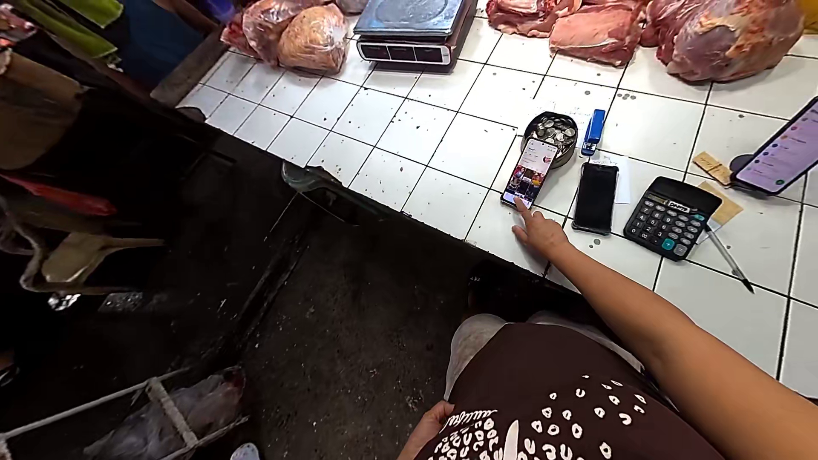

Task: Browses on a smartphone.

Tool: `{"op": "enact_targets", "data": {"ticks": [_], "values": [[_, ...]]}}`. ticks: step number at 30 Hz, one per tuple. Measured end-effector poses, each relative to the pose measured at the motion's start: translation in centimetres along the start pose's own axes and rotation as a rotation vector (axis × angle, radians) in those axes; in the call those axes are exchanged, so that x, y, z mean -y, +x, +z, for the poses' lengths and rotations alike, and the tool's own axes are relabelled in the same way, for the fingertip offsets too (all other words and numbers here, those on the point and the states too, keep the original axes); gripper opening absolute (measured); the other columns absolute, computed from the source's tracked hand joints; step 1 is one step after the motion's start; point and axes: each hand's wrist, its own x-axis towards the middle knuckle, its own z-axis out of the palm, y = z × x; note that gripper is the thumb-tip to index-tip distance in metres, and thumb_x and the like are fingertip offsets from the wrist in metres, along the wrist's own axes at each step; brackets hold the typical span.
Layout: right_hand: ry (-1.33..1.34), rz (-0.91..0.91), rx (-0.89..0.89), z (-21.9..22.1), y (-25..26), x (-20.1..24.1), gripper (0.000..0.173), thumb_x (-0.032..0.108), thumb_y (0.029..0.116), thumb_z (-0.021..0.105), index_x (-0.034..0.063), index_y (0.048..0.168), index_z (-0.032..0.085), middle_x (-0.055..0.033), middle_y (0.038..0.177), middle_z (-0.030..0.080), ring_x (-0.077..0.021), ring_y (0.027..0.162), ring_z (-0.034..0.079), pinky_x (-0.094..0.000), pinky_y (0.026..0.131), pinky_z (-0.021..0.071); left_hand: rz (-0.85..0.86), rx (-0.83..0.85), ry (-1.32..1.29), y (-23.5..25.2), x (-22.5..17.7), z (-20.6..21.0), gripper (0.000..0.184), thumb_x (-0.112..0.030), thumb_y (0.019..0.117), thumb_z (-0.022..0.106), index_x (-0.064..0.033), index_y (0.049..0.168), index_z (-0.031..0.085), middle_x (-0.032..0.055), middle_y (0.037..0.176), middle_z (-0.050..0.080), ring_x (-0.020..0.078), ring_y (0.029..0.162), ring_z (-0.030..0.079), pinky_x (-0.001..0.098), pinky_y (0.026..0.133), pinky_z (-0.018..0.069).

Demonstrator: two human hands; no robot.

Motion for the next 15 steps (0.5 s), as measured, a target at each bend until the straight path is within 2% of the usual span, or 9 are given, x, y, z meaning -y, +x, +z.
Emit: {"op": "enact_targets", "data": {"ticks": [2, 4, 8, 15], "values": [[-0.012, 0.017, 0.030, -0.4, 0.2, 0.6, 0.077, 0.051, 0.1075, 0.045, 0.0321, 0.167, -0.001, -0.0310, 0.132, 0.058, -0.0474, 0.104, 0.067, -0.0603, 0.089, 0.0536, -0.075, -0.178, -0.024, -5.5, -4.7, 6.8, 0.032, -0.016, 0.1065, 0.037, -0.0118, 0.083, 0.059, 0.0030, 0.066, 0.066, 0.0088, 0.057, 0.064, 0.0237, 0.052, 0.0538], [-0.019, 0.036, 0.041, -0.6, 0.4, 1.2, 0.078, 0.054, 0.1071, 0.044, 0.0319, 0.167, -0.003, -0.0305, 0.131, 0.059, -0.0468, 0.106, 0.067, -0.0594, 0.090, 0.0534, -0.111, -0.204, -0.033, -8.1, -8.0, 9.7, 0.038, -0.015, 0.1073, 0.032, -0.0133, 0.079, 0.057, 0.0014, 0.062, 0.065, 0.0068, 0.053, 0.063, 0.0221, 0.049, 0.0524], [-0.017, 0.076, 0.051, -0.7, 0.8, 1.8, 0.077, 0.055, 0.1072, 0.042, 0.0310, 0.167, 0.000, -0.0299, 0.128, 0.061, -0.0470, 0.109, 0.066, -0.0600, 0.091, 0.0522, -0.140, -0.150, 0.057, -8.2, -12.7, 9.3, 0.037, -0.015, 0.1071, 0.031, -0.0119, 0.081, 0.058, 0.0027, 0.064, 0.067, 0.0076, 0.054, 0.064, 0.0224, 0.050, 0.0534], [0.020, 0.130, 0.044, -0.3, 0.1, 1.7, 0.073, 0.054, 0.1081, 0.039, 0.0327, 0.167, 0.002, -0.0303, 0.139, 0.054, -0.0466, 0.106, 0.067, -0.0603, 0.091, 0.0523, -0.274, -0.153, 0.206, -7.4, -21.7, 9.9, 0.035, -0.014, 0.1055, 0.034, -0.0112, 0.079, 0.057, 0.0034, 0.062, 0.065, 0.0081, 0.052, 0.063, 0.0225, 0.047, 0.0519]]}}
